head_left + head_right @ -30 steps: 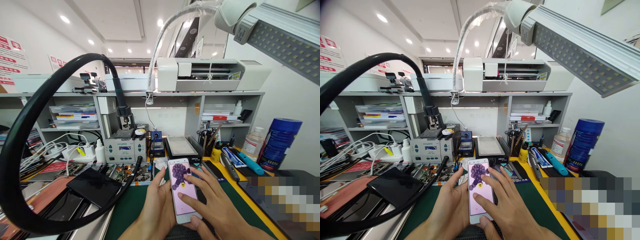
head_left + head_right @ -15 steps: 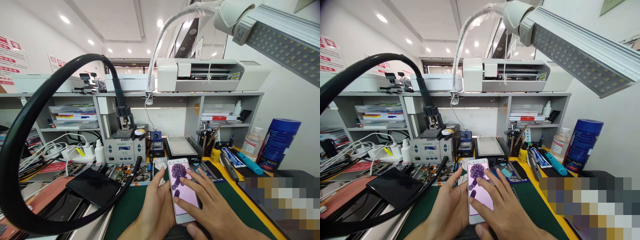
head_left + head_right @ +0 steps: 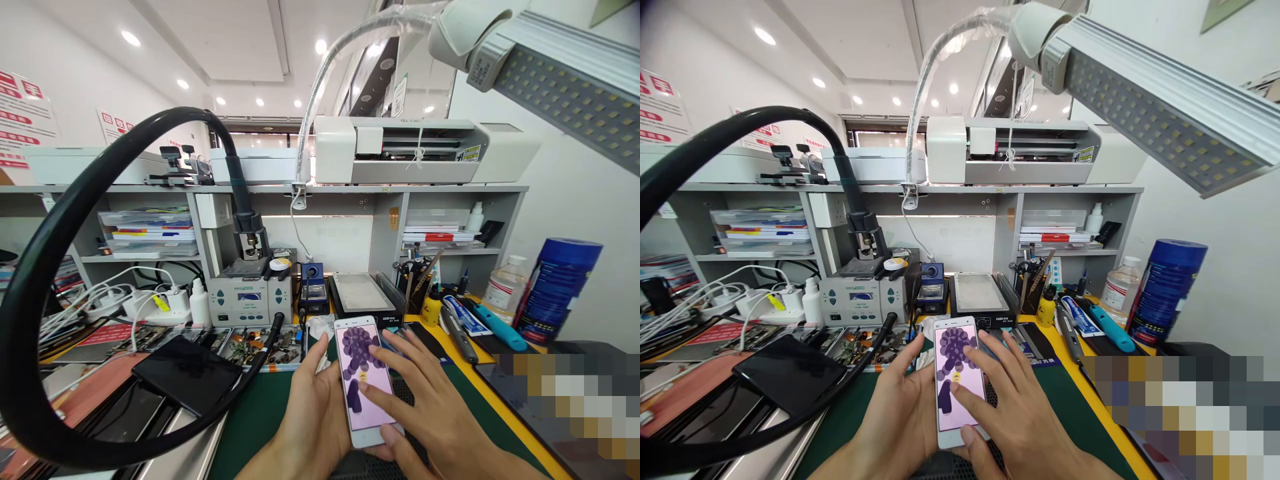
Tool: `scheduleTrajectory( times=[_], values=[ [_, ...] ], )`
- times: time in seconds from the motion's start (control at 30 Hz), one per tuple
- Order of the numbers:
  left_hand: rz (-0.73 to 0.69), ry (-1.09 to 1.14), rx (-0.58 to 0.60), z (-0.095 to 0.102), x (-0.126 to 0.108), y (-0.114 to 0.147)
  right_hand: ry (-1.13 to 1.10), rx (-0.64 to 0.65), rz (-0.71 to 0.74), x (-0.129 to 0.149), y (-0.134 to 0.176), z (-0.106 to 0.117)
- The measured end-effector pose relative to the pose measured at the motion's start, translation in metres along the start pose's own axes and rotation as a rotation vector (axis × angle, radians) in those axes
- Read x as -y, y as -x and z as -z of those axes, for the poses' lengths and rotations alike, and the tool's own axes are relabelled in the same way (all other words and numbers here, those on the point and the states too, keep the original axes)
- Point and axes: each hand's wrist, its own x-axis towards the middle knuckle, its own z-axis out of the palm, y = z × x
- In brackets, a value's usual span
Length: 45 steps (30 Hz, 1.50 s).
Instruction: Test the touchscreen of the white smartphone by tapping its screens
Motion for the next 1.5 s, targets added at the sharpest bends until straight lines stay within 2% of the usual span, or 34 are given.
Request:
scheduleTrajectory(
  times=[0.17, 0.37, 0.63, 0.77, 1.17, 1.33, 1.5],
  values=[
    [-0.003, -0.018, -0.002, 0.000, -0.001, 0.000, -0.032, -0.024, -0.010, 0.000, -0.002, 0.001],
    [0.019, -0.053, 0.071, 0.001, -0.002, 0.001, -0.059, -0.052, -0.088, -0.004, 0.004, -0.002],
    [0.018, -0.003, 0.008, 0.001, -0.002, 0.000, -0.090, -0.046, -0.042, -0.004, 0.008, -0.005],
    [0.031, -0.015, -0.004, 0.000, -0.002, 0.001, -0.094, -0.088, -0.023, -0.003, 0.006, -0.004],
    [-0.019, 0.023, -0.078, -0.003, -0.002, 0.001, -0.047, 0.000, 0.017, 0.000, -0.002, 0.002],
    [0.029, -0.014, -0.003, -0.002, -0.005, 0.003, -0.087, -0.069, -0.040, -0.003, 0.003, 0.000],
    [0.022, -0.017, 0.014, -0.002, -0.008, 0.003, -0.152, -0.116, -0.067, -0.005, 0.009, -0.005]
  ],
)
